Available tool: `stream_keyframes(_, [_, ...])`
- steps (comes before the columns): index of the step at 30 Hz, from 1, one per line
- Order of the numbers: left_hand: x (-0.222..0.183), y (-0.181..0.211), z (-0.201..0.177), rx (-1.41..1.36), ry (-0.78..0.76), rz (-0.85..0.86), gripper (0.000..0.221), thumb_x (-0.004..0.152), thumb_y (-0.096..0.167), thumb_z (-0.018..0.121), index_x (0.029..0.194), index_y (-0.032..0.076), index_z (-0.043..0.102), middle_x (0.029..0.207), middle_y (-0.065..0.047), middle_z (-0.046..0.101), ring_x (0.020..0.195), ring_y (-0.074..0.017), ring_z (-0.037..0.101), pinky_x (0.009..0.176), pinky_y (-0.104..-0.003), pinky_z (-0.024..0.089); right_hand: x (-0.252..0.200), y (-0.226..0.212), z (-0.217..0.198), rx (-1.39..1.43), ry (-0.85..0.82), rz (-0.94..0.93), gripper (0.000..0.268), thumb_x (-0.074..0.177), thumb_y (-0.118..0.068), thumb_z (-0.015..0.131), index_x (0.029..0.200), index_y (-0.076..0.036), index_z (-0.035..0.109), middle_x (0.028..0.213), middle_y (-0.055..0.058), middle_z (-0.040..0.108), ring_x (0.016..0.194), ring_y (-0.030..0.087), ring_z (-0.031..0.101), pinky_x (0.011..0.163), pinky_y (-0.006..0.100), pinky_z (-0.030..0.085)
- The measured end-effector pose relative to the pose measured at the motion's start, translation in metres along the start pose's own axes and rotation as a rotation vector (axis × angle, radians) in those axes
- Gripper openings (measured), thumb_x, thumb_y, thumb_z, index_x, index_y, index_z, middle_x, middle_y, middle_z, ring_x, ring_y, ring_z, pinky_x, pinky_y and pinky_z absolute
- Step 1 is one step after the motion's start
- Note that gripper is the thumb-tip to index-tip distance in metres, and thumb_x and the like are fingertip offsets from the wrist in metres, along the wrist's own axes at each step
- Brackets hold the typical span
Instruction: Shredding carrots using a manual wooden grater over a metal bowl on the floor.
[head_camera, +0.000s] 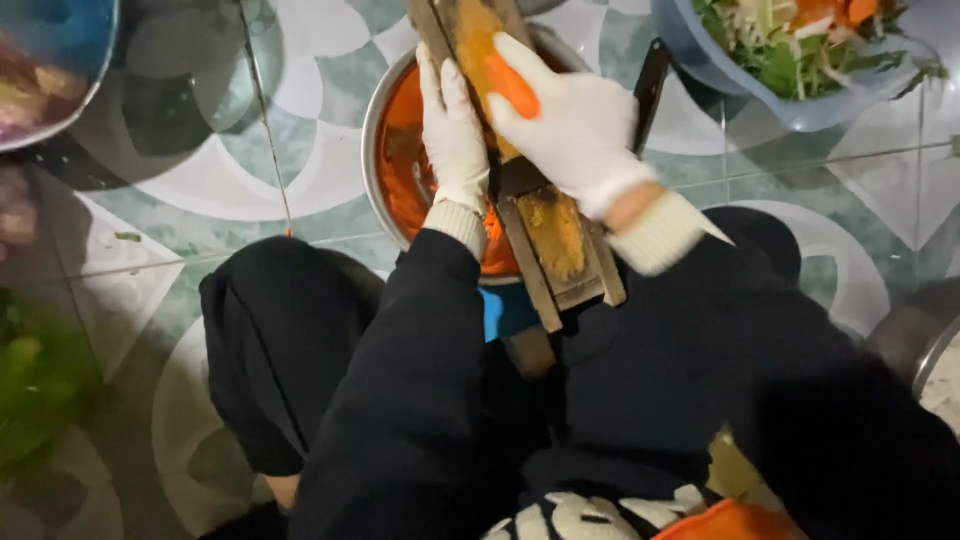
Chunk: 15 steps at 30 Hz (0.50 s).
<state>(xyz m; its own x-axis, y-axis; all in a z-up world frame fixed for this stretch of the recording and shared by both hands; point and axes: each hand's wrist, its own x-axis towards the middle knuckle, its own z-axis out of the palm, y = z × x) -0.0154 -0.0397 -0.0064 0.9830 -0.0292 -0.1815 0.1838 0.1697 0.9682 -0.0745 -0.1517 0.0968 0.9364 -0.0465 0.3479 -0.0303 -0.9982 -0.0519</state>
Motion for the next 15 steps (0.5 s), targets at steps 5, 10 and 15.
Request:
stream_keyframes(5, [0.002, 0.002, 0.004, 0.035, 0.030, -0.019, 0.063, 0.107, 0.044, 0.046, 0.163, 0.017, 0.035, 0.166, -0.011, 0.049, 0.148, -0.0288, 0.056, 0.117, -0.032, 0.048, -0.090, 0.003, -0.050, -0.043, -0.150, -0.050, 0.052, 0.096, -0.041, 0.072, 0.146, -0.026, 0.070, 0.065, -0.005, 0.063, 0.046, 0.019, 0.055, 0.046, 0.031, 0.040])
stream_keyframes(10, [0.005, -0.014, 0.006, -0.013, 0.017, 0.023, 0.063, 0.109, 0.042, 0.047, 0.165, 0.015, 0.033, 0.171, -0.010, 0.042, 0.154, -0.0261, 0.049, 0.124, -0.031, 0.041, -0.112, 0.004, -0.037, -0.049, -0.100, -0.093, 0.050, 0.095, -0.045, 0.078, 0.139, -0.022, 0.078, 0.061, -0.005, 0.057, 0.043, 0.013, 0.047, 0.045, 0.026, 0.031])
stream_keyframes(15, [0.006, -0.017, 0.006, 0.028, 0.023, 0.048, 0.061, 0.110, 0.042, 0.047, 0.164, 0.016, 0.035, 0.168, -0.010, 0.047, 0.148, -0.0251, 0.056, 0.120, -0.030, 0.047, -0.084, 0.006, -0.008, -0.216, -0.012, -0.164, 0.057, 0.101, -0.059, 0.070, 0.149, -0.028, 0.068, 0.061, -0.009, 0.059, 0.040, 0.009, 0.047, 0.038, 0.025, 0.028])
